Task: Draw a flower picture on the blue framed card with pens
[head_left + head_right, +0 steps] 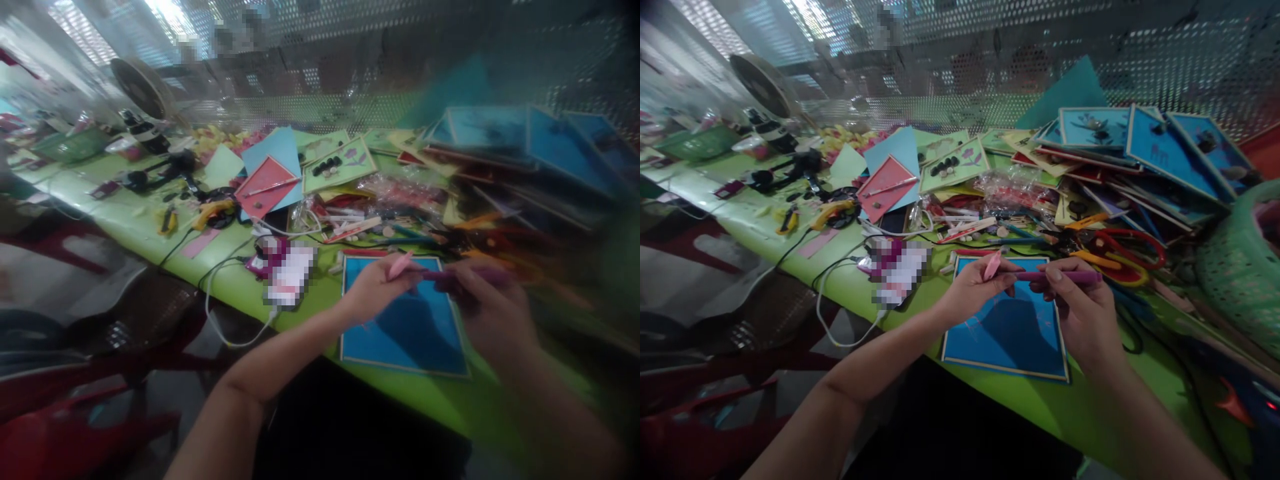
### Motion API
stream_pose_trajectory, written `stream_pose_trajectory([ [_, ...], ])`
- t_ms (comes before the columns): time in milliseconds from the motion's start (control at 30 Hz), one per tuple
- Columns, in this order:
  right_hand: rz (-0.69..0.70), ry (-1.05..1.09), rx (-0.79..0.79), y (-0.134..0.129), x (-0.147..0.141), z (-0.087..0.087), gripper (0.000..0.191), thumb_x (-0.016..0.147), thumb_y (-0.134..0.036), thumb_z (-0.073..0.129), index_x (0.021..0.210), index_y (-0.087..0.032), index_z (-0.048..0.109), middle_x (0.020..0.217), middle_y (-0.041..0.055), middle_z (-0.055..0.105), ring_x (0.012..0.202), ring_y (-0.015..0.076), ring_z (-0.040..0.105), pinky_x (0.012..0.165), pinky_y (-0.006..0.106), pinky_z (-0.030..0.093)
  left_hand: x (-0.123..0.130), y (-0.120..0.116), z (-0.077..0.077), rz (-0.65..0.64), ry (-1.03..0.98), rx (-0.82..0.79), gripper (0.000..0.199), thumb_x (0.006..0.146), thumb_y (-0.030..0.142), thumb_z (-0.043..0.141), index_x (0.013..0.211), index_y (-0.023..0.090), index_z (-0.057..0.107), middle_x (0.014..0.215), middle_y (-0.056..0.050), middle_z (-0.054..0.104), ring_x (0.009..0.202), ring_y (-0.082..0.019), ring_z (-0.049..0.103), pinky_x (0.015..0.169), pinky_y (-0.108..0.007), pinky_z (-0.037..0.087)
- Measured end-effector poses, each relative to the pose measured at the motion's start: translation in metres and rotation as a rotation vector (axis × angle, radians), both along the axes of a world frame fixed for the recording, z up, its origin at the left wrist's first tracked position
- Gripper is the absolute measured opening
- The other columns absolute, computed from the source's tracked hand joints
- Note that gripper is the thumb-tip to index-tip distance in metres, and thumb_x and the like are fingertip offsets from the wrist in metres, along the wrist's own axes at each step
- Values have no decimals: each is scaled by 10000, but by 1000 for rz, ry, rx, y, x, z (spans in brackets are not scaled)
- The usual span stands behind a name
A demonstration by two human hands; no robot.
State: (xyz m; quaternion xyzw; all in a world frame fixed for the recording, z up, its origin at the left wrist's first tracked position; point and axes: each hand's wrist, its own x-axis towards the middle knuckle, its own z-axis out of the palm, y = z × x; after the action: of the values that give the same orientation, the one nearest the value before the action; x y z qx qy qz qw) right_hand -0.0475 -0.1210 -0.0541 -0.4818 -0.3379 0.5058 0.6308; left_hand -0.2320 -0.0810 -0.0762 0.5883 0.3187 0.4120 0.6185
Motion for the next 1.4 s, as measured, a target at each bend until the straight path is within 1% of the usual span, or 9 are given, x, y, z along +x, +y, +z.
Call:
stream_pose_trajectory([
  [267,4,-156,79,-3,3,-9,95,760,-376,882,775,-303,823,662,-5,635,619,166,618,617,301,542,0,-3,-4,-6,107,13,265,992,431,670,991,171,717,781,-4,649,727,-126,597,707,-256,474],
  [400,-19,-221,64,-4,-1,-7,58,768,-366,853,763,-320,819,701,17,667,623,202,639,535,321,490,0,-5,-3,-17,126,19,316,988,488,662,984,174,691,779,3,631,707,-127,572,685,-256,458],
  [633,-8,-108,-10,-1,-6,-11,190,722,-428,871,726,-281,750,740,28,706,630,226,691,511,323,502,-1,-7,-2,-6,164,92,310,1011,487,607,980,186,672,756,8,605,703,-132,564,700,-261,460],
  [800,12,-86,-44,-2,-7,-15,172,735,-434,860,758,-293,764,722,17,706,602,224,684,518,340,509,-1,-10,-4,45,239,150,291,1010,476,604,1020,195,677,758,5,607,733,-154,587,714,-275,472],
  [1033,18,-123,-9,-2,-6,-10,209,787,-482,824,847,-285,785,714,23,711,649,225,669,569,346,500,5,-3,4,66,63,117,190,996,356,645,1012,178,707,776,7,621,710,-122,581,713,-255,474],
  [1133,22,-274,13,1,-1,-6,275,801,-478,810,985,-274,795,806,23,762,662,194,636,643,339,526,-4,17,13,213,-21,85,111,966,267,682,988,169,730,759,7,643,698,-111,593,700,-238,473],
  [1200,13,-390,-8,4,1,-3,283,812,-447,791,1025,-262,777,829,18,777,685,185,636,687,330,539,-16,33,16,432,-76,-30,102,939,239,719,1018,175,729,721,25,637,592,-84,528,598,-213,420],
  [1267,3,-467,-41,7,3,-1,236,805,-419,781,965,-248,759,820,17,775,711,188,648,698,322,538,-29,49,17,612,-142,-132,85,932,184,707,1015,166,706,695,42,609,498,-52,433,503,-197,328],
  [1400,38,-650,-44,9,3,-2,177,795,-403,764,857,-237,754,814,28,766,736,209,656,671,320,510,-47,67,13,737,-187,-181,95,984,177,624,1072,162,655,667,75,537,412,-24,304,436,-198,231],
])
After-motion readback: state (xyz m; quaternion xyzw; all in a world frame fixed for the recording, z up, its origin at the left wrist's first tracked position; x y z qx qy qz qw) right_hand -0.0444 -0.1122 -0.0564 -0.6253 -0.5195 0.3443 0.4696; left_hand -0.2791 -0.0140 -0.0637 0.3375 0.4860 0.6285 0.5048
